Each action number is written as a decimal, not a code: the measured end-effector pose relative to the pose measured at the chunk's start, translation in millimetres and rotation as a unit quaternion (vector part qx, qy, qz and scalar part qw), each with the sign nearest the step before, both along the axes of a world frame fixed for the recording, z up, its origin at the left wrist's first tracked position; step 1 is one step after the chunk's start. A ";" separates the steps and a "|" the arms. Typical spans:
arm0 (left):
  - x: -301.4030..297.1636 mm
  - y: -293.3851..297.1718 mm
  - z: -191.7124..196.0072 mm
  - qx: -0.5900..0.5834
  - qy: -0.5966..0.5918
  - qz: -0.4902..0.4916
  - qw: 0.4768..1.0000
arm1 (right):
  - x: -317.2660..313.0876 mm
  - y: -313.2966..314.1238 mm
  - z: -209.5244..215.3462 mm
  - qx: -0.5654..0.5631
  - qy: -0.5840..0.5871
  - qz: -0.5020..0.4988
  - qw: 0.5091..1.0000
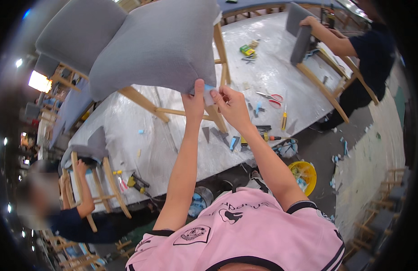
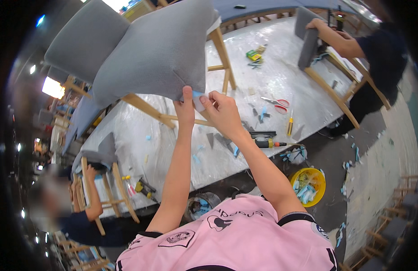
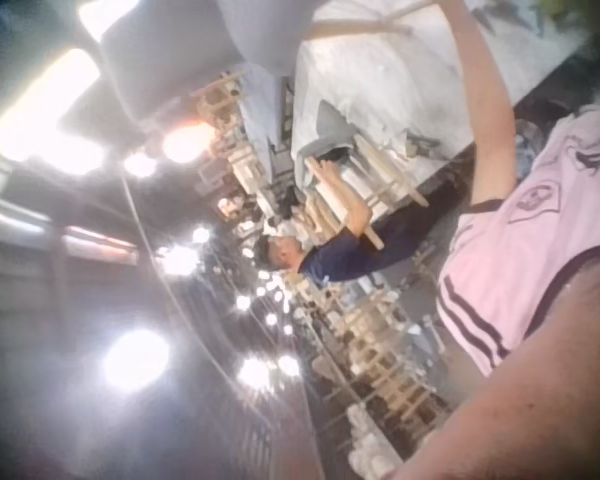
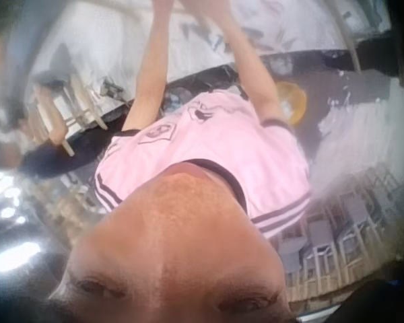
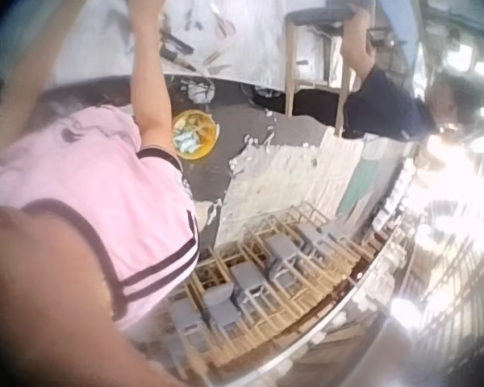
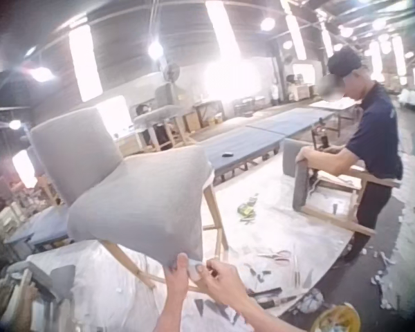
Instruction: The person staples gray fabric onto a wooden chair frame using a staple gun, then trims excess fabric with scissors. They smooth and adjust the fabric around the seat and backrest, repeating the process on multiple chairs.
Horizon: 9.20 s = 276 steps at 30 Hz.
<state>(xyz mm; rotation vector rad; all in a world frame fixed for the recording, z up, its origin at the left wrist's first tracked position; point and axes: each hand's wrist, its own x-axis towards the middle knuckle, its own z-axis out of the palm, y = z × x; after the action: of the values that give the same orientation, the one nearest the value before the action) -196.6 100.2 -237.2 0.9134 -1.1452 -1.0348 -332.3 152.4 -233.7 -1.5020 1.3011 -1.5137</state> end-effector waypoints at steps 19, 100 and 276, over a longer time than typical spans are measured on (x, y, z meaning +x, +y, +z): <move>13.3 22.5 -41.3 0.055 -0.042 0.267 0.961 | -127.1 68.2 -225.4 0.245 0.124 0.152 0.949; 99.6 -40.5 132.4 -0.536 -0.469 -0.150 0.685 | 113.5 2.9 30.6 -0.173 -0.156 -0.265 0.936; 9.1 -46.7 149.0 -0.608 -0.584 -0.233 0.485 | 46.3 148.3 -245.3 0.172 -0.230 -0.205 0.936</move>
<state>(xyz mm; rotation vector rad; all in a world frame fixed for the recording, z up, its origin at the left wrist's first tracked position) -187.4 53.5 -88.2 -0.1141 -2.7989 0.4933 -286.0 300.7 -479.1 -0.6261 1.5384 -1.6489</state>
